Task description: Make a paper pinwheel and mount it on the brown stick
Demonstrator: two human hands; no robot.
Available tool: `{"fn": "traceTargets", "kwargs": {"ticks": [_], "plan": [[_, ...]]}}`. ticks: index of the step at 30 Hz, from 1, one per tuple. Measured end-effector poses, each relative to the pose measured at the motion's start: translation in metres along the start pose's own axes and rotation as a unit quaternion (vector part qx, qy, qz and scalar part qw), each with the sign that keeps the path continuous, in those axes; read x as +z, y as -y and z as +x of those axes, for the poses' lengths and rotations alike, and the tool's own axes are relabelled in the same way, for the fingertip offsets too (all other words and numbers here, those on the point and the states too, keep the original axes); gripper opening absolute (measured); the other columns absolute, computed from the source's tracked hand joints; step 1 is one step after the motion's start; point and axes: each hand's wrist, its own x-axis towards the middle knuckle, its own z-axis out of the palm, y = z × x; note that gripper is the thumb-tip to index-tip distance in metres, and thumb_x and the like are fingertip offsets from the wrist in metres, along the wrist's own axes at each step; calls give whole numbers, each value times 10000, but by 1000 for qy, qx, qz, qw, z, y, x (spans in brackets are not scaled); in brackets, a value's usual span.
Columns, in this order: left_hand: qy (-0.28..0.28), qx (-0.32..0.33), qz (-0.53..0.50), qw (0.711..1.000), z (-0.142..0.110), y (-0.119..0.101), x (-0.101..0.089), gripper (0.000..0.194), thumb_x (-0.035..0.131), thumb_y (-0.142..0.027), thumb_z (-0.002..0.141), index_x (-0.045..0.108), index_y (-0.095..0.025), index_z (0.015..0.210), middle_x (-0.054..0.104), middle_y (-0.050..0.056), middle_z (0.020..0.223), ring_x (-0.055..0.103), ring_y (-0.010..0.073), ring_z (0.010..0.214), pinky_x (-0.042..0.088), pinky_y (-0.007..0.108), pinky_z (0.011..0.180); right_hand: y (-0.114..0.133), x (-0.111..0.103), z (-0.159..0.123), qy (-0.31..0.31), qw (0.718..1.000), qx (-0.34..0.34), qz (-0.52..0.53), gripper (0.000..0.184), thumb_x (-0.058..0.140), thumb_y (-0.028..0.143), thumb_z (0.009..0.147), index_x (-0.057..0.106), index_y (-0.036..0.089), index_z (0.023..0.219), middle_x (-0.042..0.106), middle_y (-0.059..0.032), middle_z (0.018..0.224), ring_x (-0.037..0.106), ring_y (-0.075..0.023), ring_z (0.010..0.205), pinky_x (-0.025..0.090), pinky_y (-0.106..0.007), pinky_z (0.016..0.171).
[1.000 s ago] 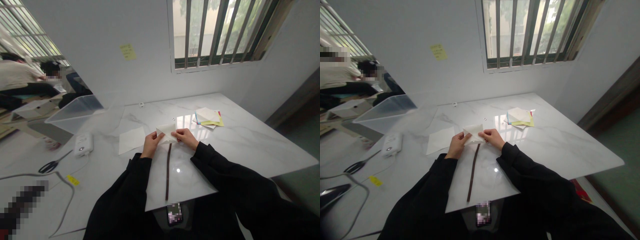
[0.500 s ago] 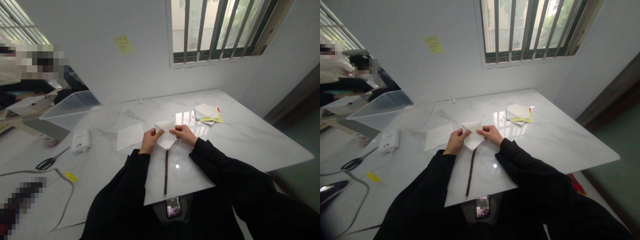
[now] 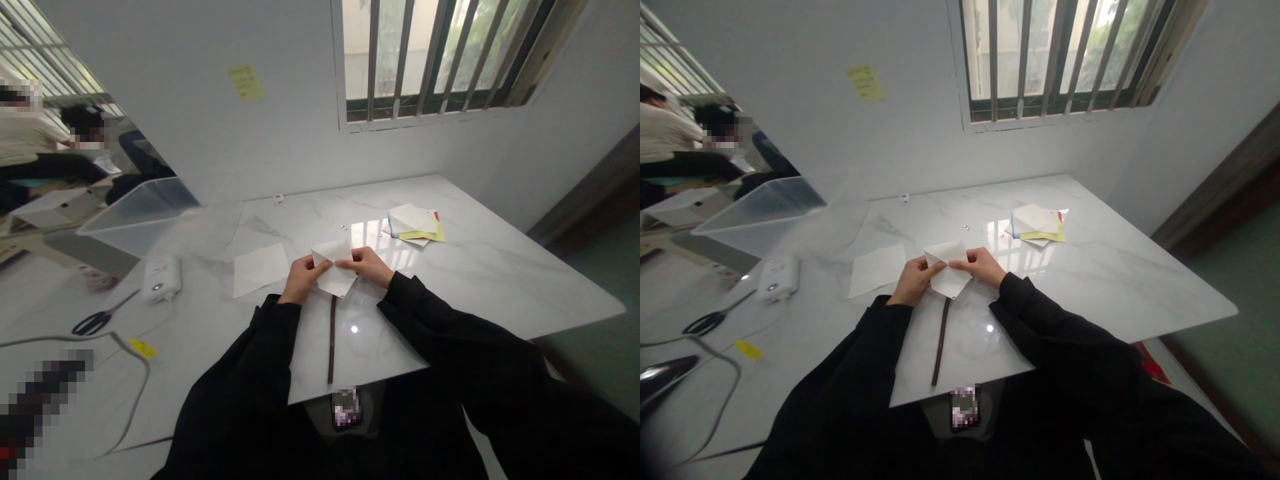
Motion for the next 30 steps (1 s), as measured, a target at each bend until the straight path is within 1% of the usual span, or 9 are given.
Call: {"fn": "traceTargets", "kwargs": {"ticks": [2, 4, 10, 14, 17, 20, 23, 26, 30], "plan": [[3, 1, 8, 1000, -1, -1, 1, 547, 944, -514, 585, 798, -119, 933, 782, 113, 878, 723, 279, 805, 568, 375, 755, 0, 0, 0, -2, 1000, 6, -11, 401, 879, 479, 684, 805, 124, 856, 766, -89, 813, 662, -183, 696, 498, -295, 622], [2, 5, 12, 1000, -2, -2, 2, 532, 942, -513, 589, 800, -122, 921, 782, 114, 870, 721, 280, 805, 568, 380, 763, -1, 0, 1, -9, 1000, 6, -23, 379, 876, 468, 693, 805, 124, 836, 766, -89, 806, 673, -188, 699, 507, -299, 631], [-1, 15, 28, 999, -2, -3, 3, 542, 936, -520, 600, 800, -115, 933, 787, 117, 874, 725, 279, 804, 572, 393, 786, -1, 0, 2, -10, 999, 8, -33, 409, 862, 494, 714, 797, 121, 868, 775, -95, 846, 686, -195, 736, 527, -300, 656], [0, 24, 32, 999, 0, -1, 2, 575, 931, -532, 601, 793, -108, 964, 796, 113, 903, 731, 277, 806, 576, 415, 817, 0, 0, 1, -12, 999, 26, -41, 447, 863, 513, 707, 787, 102, 867, 773, -100, 850, 689, -196, 749, 525, -289, 652], [1, 27, 29, 999, 1, 1, 2, 572, 931, -523, 609, 791, -109, 977, 798, 114, 918, 737, 275, 814, 579, 418, 831, -1, 0, 0, -18, 998, 24, -47, 452, 856, 525, 710, 779, 97, 832, 763, -97, 818, 683, -196, 732, 510, -281, 628], [11, 21, 1, 1000, 1, 2, 2, 569, 931, -502, 619, 786, -114, 1008, 799, 114, 943, 743, 277, 837, 585, 417, 836, -3, 0, 1, -27, 998, 23, -53, 440, 852, 524, 717, 773, 101, 805, 751, -92, 786, 670, -187, 703, 491, -276, 600], [23, 18, -22, 999, 1, 3, 2, 571, 932, -483, 628, 779, -117, 1039, 799, 115, 965, 747, 276, 851, 592, 419, 839, -4, 0, 1, -27, 998, 24, -48, 422, 853, 505, 725, 776, 102, 826, 751, -92, 795, 664, -179, 699, 490, -273, 599], [26, 24, -14, 999, 2, 5, 1, 571, 933, -471, 631, 776, -118, 1051, 798, 118, 967, 748, 272, 843, 598, 423, 833, -2, 0, 1, -19, 999, 23, -33, 413, 854, 486, 731, 784, 103, 869, 761, -95, 828, 676, -182, 721, 508, -280, 626], [28, 32, -9, 999, 3, 6, 1, 592, 931, -479, 629, 765, -122, 1072, 795, 123, 979, 748, 284, 866, 604, 438, 837, 0, 1, 0, -17, 999, 24, -20, 386, 862, 462, 733, 789, 111, 878, 768, -94, 832, 683, -185, 724, 521, -284, 633]]}}
